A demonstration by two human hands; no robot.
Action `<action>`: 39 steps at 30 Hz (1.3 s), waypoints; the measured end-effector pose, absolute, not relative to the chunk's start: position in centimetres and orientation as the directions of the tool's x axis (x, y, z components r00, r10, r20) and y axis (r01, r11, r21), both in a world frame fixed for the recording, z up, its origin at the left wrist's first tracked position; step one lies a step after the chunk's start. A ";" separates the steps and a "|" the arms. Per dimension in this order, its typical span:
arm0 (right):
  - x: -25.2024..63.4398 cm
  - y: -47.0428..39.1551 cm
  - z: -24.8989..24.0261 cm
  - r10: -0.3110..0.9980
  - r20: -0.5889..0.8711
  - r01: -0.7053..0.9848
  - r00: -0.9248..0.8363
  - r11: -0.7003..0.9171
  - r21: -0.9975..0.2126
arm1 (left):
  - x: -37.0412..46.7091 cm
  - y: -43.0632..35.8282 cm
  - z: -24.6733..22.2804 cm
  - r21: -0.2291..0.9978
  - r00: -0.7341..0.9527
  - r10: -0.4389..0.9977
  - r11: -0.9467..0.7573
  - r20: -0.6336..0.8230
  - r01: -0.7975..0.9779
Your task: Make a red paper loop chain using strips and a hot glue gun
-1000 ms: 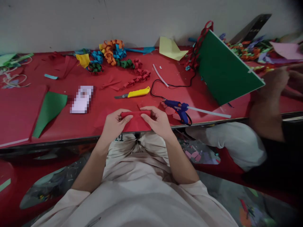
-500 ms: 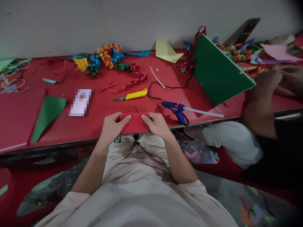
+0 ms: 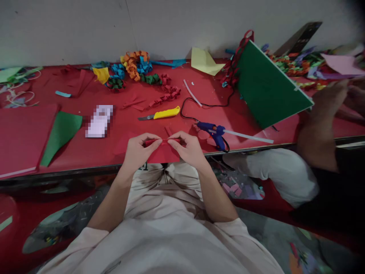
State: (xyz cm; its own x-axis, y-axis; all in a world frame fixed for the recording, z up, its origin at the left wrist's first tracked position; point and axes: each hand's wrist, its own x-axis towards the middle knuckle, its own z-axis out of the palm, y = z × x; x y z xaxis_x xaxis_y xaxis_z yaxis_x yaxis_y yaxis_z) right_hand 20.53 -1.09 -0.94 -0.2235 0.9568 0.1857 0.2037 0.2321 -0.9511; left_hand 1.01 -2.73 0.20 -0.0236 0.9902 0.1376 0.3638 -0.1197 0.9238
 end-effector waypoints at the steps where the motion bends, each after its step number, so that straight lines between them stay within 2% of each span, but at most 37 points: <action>1: 20.5 -1.1 -0.8 0.955 0.192 0.217 -0.228 0.242 -0.946 | 1.1 -2.8 0.3 0.921 -0.015 0.990 -0.126 0.141 0.368; 5: 20.6 -1.0 -0.7 0.945 0.234 0.251 -0.228 0.289 -0.924 | 1.2 -3.0 0.4 0.910 0.016 0.986 -0.157 0.163 0.384; 10: 21.3 -0.7 -1.6 0.948 0.199 0.251 -0.249 0.261 -0.932 | 0.6 -2.9 0.3 0.887 0.061 0.989 -0.149 0.136 0.436; 15: 21.2 -0.8 -2.1 0.960 0.245 0.292 -0.136 0.275 -0.916 | 0.0 -2.9 -0.2 0.906 0.092 0.989 -0.147 0.120 0.398; 21: 20.9 -1.2 -2.3 0.961 0.142 0.146 -0.239 0.180 -0.973 | -0.5 -3.0 -1.2 0.955 0.018 0.995 -0.099 0.098 0.279; 23: 21.0 -1.3 -2.3 0.944 0.168 0.119 -0.284 0.208 -0.971 | -0.6 -3.1 -1.2 0.964 0.030 0.997 -0.074 0.068 0.255; 27: 21.4 -1.5 -2.0 0.880 0.311 0.111 -0.359 0.371 -0.922 | -0.6 -3.2 -1.1 0.974 0.042 0.999 -0.004 -0.006 0.228; 30: 21.6 -1.7 -1.5 0.858 0.342 0.106 -0.384 0.409 -0.906 | -0.2 -3.2 -0.9 0.971 0.002 1.000 0.014 -0.015 0.240; 39: 21.2 -1.5 -2.2 0.913 0.268 0.190 -0.307 0.335 -0.923 | 0.1 -3.1 -0.3 0.937 0.006 0.999 -0.036 0.036 0.346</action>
